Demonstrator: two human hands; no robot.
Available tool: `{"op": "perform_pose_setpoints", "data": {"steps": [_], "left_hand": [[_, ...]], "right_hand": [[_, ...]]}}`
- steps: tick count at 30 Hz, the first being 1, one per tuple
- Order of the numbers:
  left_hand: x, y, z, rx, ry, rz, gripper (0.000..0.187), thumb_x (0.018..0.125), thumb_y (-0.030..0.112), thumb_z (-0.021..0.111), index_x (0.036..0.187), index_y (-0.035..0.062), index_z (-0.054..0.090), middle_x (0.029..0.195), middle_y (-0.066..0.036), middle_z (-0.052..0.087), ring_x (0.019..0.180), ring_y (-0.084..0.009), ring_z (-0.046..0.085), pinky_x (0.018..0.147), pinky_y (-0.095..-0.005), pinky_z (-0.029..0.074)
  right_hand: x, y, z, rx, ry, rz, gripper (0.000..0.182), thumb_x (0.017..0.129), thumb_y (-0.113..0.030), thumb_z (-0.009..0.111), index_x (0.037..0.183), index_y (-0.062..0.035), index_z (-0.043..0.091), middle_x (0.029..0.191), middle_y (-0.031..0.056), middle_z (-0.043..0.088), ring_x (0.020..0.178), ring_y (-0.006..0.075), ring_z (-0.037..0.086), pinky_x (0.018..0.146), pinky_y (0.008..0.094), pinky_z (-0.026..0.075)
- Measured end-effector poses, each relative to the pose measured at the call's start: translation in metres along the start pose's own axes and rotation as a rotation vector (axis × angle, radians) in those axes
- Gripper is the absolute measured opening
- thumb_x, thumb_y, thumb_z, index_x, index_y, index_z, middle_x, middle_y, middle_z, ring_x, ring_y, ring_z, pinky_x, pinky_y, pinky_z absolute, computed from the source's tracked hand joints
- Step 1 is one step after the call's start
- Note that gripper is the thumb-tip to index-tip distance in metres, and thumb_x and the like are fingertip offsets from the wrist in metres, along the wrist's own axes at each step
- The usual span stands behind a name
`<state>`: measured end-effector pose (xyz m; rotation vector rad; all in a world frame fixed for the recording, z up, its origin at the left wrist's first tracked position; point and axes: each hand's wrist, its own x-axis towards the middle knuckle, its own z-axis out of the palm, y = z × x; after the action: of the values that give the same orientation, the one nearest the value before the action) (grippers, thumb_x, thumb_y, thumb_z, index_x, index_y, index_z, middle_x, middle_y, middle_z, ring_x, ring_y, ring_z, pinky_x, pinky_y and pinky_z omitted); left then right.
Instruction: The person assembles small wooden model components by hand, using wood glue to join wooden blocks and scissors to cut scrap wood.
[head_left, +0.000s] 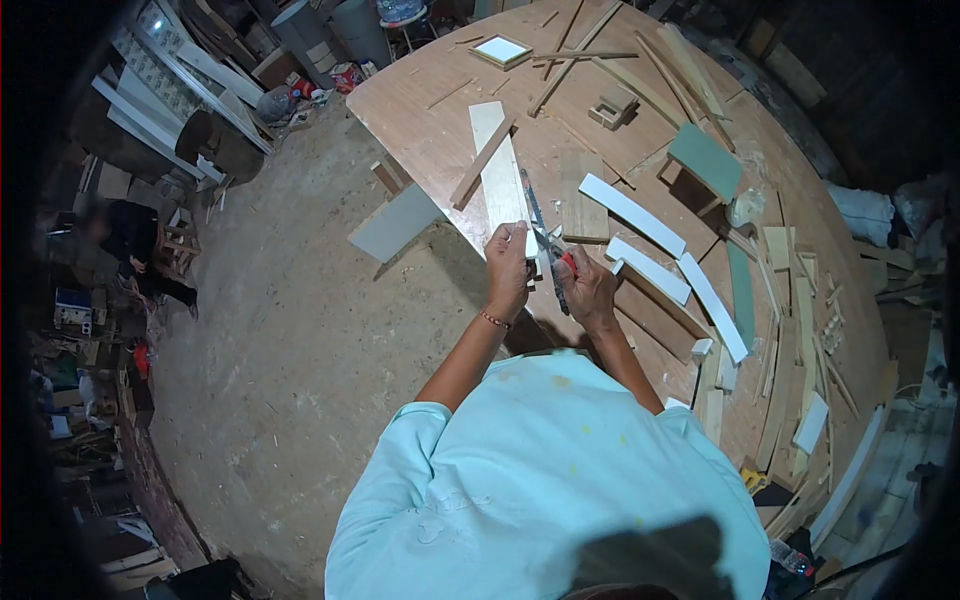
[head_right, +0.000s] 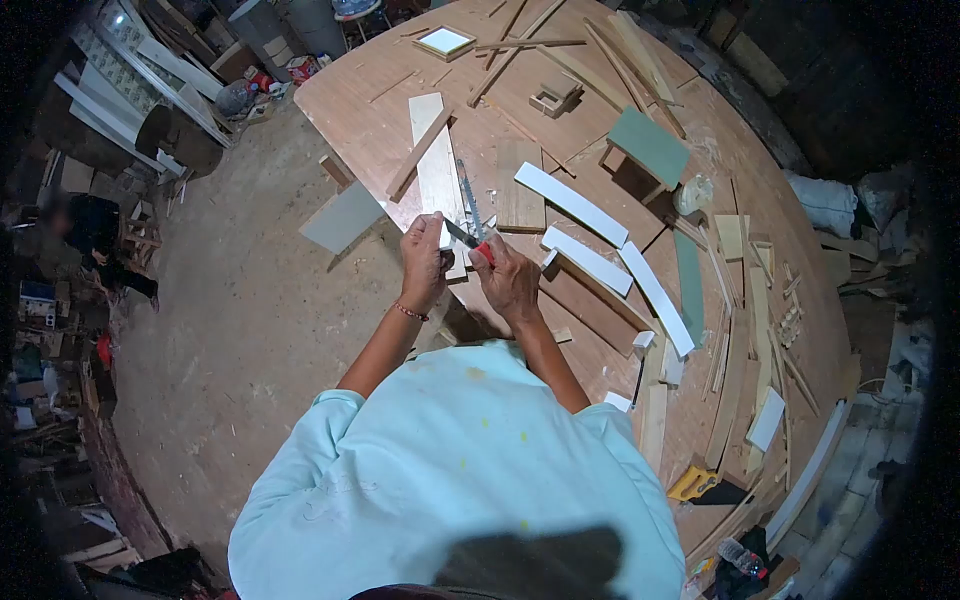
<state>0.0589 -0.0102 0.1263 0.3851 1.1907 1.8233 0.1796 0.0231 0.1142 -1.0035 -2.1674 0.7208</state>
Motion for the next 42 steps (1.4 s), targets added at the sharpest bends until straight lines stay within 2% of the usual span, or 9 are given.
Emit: {"op": "perform_pose_setpoints", "data": {"steps": [12,15,17,19,22,25,28,34,42], "left_hand": [[0.002,-0.006,0.000,0.068,0.010,0.030,0.018,0.084,0.021,0.047,0.071,0.0090,0.048,0.052,0.004,0.043,0.035,-0.0019,0.034,0.030,-0.0162,0.025],[-0.020,-0.019,0.005,0.254,-0.097,-0.048,0.015,0.083,0.023,0.047,0.076,0.0097,0.051,0.054,0.005,0.044,0.040,-0.0012,0.036,0.032,-0.0159,0.024],[-0.029,-0.028,0.015,0.213,-0.181,0.055,0.017,0.083,0.024,0.047,0.075,0.0103,0.051,0.055,0.004,0.046,0.040,-0.0013,0.036,0.032,-0.0155,0.025],[-0.017,-0.015,0.010,0.189,-0.079,0.056,0.018,0.084,0.024,0.046,0.074,0.0104,0.049,0.056,0.005,0.046,0.040,-0.0006,0.036,0.032,-0.0153,0.025],[-0.009,-0.001,0.011,0.133,-0.063,0.107,0.019,0.085,0.023,0.044,0.075,0.0073,0.048,0.056,0.004,0.045,0.041,-0.0008,0.036,0.034,-0.0155,0.028],[-0.010,-0.005,0.011,0.111,-0.025,0.148,0.020,0.086,0.025,0.044,0.076,0.0072,0.047,0.054,0.003,0.045,0.039,-0.0008,0.035,0.033,-0.0155,0.028],[-0.007,-0.003,0.007,0.028,0.016,0.074,0.020,0.085,0.024,0.043,0.075,0.0066,0.047,0.053,0.003,0.045,0.036,-0.0021,0.036,0.031,-0.0162,0.028],[-0.007,0.002,0.008,-0.139,0.021,-0.080,0.017,0.083,0.022,0.049,0.071,0.0103,0.043,0.054,0.003,0.040,0.035,-0.0032,0.031,0.031,-0.0165,0.024],[0.000,-0.001,0.001,-0.195,0.019,-0.150,0.016,0.080,0.022,0.052,0.073,0.0091,0.047,0.048,0.003,0.041,0.030,-0.0048,0.031,0.029,-0.0185,0.025]], "right_hand": [[0.003,0.007,0.010,-0.074,0.044,0.032,0.034,0.082,-0.038,0.041,0.086,-0.0054,0.048,0.065,0.0156,0.054,0.061,0.0340,0.055,0.050,0.0414,0.041],[0.005,0.027,0.017,-0.232,-0.082,0.139,0.036,0.083,-0.040,0.038,0.082,-0.0054,0.047,0.063,0.0195,0.053,0.061,0.0375,0.053,0.052,0.0443,0.040],[0.013,0.015,0.006,-0.124,-0.034,0.249,0.037,0.083,-0.040,0.036,0.082,-0.0051,0.047,0.059,0.0207,0.052,0.061,0.0384,0.053,0.052,0.0449,0.039],[0.010,0.015,0.005,0.004,0.046,0.255,0.039,0.085,-0.040,0.032,0.082,-0.0049,0.047,0.057,0.0201,0.051,0.059,0.0385,0.052,0.050,0.0442,0.038],[0.010,0.017,0.007,0.052,0.087,0.210,0.039,0.086,-0.040,0.030,0.081,-0.0048,0.046,0.056,0.0188,0.051,0.057,0.0377,0.052,0.049,0.0431,0.037],[-0.002,0.016,0.010,0.104,0.023,0.183,0.038,0.086,-0.040,0.031,0.081,-0.0050,0.046,0.055,0.0172,0.050,0.055,0.0359,0.052,0.048,0.0416,0.038],[-0.006,0.016,0.013,0.085,0.063,0.065,0.038,0.084,-0.041,0.035,0.085,-0.0053,0.048,0.059,0.0154,0.051,0.055,0.0326,0.053,0.047,0.0393,0.039],[-0.007,0.009,0.009,0.059,0.060,0.023,0.041,0.083,-0.043,0.038,0.093,-0.0051,0.049,0.063,0.0137,0.054,0.057,0.0314,0.055,0.049,0.0380,0.041],[-0.008,0.009,0.008,-0.011,0.037,-0.008,0.042,0.082,-0.045,0.039,0.092,-0.0054,0.049,0.063,0.0120,0.054,0.057,0.0299,0.055,0.048,0.0367,0.041]]}}
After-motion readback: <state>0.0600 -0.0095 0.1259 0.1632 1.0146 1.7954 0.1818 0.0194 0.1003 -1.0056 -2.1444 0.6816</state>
